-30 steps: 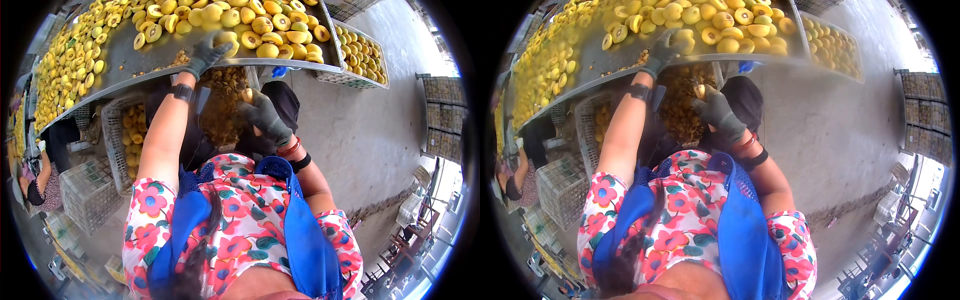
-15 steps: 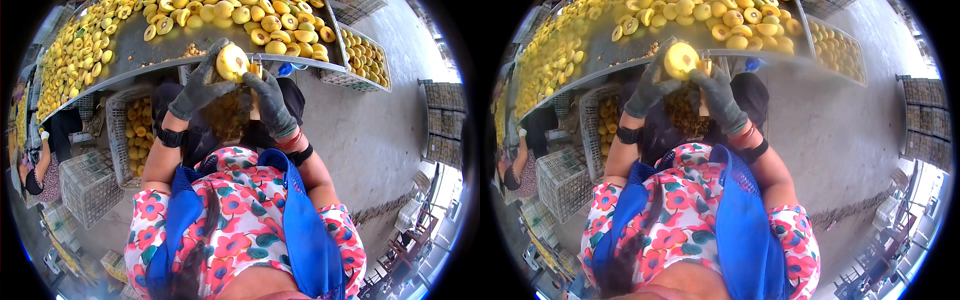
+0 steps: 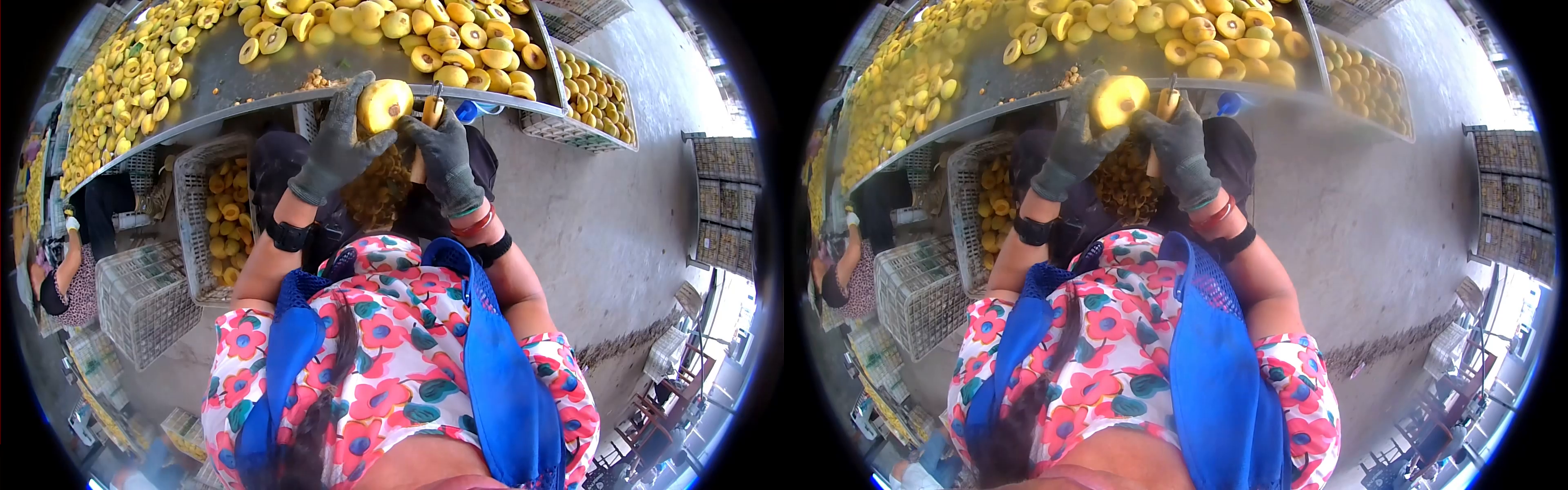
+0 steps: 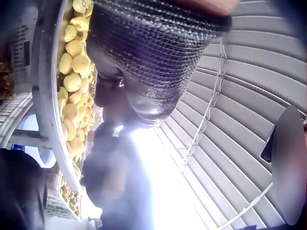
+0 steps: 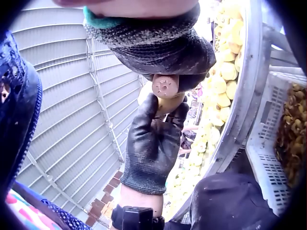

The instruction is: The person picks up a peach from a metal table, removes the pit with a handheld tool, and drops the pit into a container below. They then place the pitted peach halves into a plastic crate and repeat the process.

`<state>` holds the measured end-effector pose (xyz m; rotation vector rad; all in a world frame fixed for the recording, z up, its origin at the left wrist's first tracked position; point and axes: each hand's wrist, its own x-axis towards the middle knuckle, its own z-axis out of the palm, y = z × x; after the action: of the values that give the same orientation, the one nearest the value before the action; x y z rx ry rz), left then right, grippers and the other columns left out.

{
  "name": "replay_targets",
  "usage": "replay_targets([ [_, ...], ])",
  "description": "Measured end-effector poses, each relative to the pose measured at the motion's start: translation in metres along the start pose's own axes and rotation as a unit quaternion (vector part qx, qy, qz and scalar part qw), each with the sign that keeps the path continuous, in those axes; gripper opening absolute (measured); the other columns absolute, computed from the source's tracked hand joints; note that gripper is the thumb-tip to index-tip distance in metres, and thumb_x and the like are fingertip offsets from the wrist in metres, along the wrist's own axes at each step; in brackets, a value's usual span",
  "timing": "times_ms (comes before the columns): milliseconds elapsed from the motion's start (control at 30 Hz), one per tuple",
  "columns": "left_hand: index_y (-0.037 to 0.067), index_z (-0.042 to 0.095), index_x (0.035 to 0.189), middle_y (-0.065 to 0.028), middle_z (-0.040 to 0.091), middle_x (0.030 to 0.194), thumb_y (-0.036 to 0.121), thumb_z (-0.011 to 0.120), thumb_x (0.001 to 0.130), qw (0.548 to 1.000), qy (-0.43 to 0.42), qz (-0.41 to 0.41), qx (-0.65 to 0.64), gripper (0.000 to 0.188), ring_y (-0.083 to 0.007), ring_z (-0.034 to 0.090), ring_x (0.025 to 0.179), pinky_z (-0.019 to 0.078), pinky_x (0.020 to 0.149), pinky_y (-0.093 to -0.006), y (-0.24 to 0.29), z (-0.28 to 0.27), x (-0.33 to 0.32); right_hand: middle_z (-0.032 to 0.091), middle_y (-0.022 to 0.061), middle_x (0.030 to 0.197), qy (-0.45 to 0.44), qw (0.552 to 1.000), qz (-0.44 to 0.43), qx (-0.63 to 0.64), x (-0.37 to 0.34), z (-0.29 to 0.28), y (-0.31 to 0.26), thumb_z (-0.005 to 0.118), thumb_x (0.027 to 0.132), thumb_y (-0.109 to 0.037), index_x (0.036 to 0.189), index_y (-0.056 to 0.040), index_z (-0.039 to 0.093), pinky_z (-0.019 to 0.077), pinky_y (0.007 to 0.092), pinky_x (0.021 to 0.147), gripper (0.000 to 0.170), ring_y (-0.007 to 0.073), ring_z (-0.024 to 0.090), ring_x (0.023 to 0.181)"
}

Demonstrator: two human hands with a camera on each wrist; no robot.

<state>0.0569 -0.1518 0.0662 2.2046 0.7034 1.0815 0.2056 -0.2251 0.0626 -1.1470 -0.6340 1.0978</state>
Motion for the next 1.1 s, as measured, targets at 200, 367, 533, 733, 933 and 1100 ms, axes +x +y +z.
replay_targets([
  [200,0.001,0.041,0.121,-0.0214,0.056,0.115,0.022,0.068,0.084,0.994,0.001,-0.097,-0.060,0.051,-0.0320,0.057,0.107,0.0466,0.089,-0.0394,0.007,0.004,-0.003,0.063,0.0042,0.087,-0.007,1.000,-0.018,-0.025,0.001,-0.004,0.006,0.064,0.078,0.002,0.103,-0.0003,0.057,0.0494,0.0242,0.067,0.026,0.0118,0.060,0.074],
  [367,0.000,0.039,0.125,-0.0221,0.055,0.116,0.018,0.064,0.086,0.998,0.052,-0.036,0.025,0.051,-0.0346,0.056,0.109,0.0470,0.090,-0.0390,0.021,0.012,-0.004,0.063,0.0041,0.086,-0.010,1.000,0.003,-0.009,-0.001,-0.001,-0.004,0.063,0.078,0.003,0.100,-0.0006,0.057,0.0496,0.0249,0.065,0.024,0.0120,0.060,0.072],
  [533,-0.003,0.040,0.129,-0.0216,0.054,0.118,0.014,0.063,0.086,0.991,0.116,0.012,0.071,0.052,-0.0317,0.057,0.108,0.0464,0.092,-0.0375,0.016,0.015,-0.004,0.062,0.0036,0.078,0.071,0.948,-0.211,-0.229,-0.005,0.003,0.002,0.065,0.078,-0.001,0.094,-0.0026,0.056,0.0491,0.0266,0.061,0.018,0.0117,0.059,0.067],
  [733,0.000,0.044,0.127,-0.0106,0.054,0.119,0.015,0.059,0.090,0.937,0.161,-0.156,-0.267,0.043,-0.0175,0.054,0.106,0.0457,0.091,-0.0316,0.001,0.002,-0.009,0.061,0.0189,0.083,-0.039,0.931,-0.185,-0.312,-0.016,0.003,0.011,0.068,0.073,-0.010,0.104,-0.0028,0.051,0.0488,0.0395,0.066,0.037,0.0379,0.061,0.076],
  [933,0.003,0.043,0.127,-0.0080,0.051,0.120,0.014,0.059,0.090,0.926,0.158,-0.145,-0.311,0.042,-0.0168,0.052,0.107,0.0442,0.093,-0.0299,0.012,0.001,-0.009,0.060,0.0235,0.081,-0.089,0.922,-0.189,-0.325,-0.017,0.009,0.018,0.068,0.075,-0.013,0.104,-0.0023,0.049,0.0473,0.0433,0.063,0.037,0.0432,0.060,0.077],
  [1100,0.002,0.041,0.125,-0.0108,0.052,0.118,0.014,0.062,0.088,0.956,0.137,-0.102,-0.240,0.044,-0.0190,0.053,0.107,0.0445,0.093,-0.0317,0.012,0.008,-0.012,0.063,0.0167,0.085,-0.066,0.930,-0.146,-0.331,-0.021,0.013,0.014,0.065,0.076,-0.006,0.105,0.0016,0.054,0.0495,0.0343,0.067,0.032,0.0238,0.063,0.076],
])
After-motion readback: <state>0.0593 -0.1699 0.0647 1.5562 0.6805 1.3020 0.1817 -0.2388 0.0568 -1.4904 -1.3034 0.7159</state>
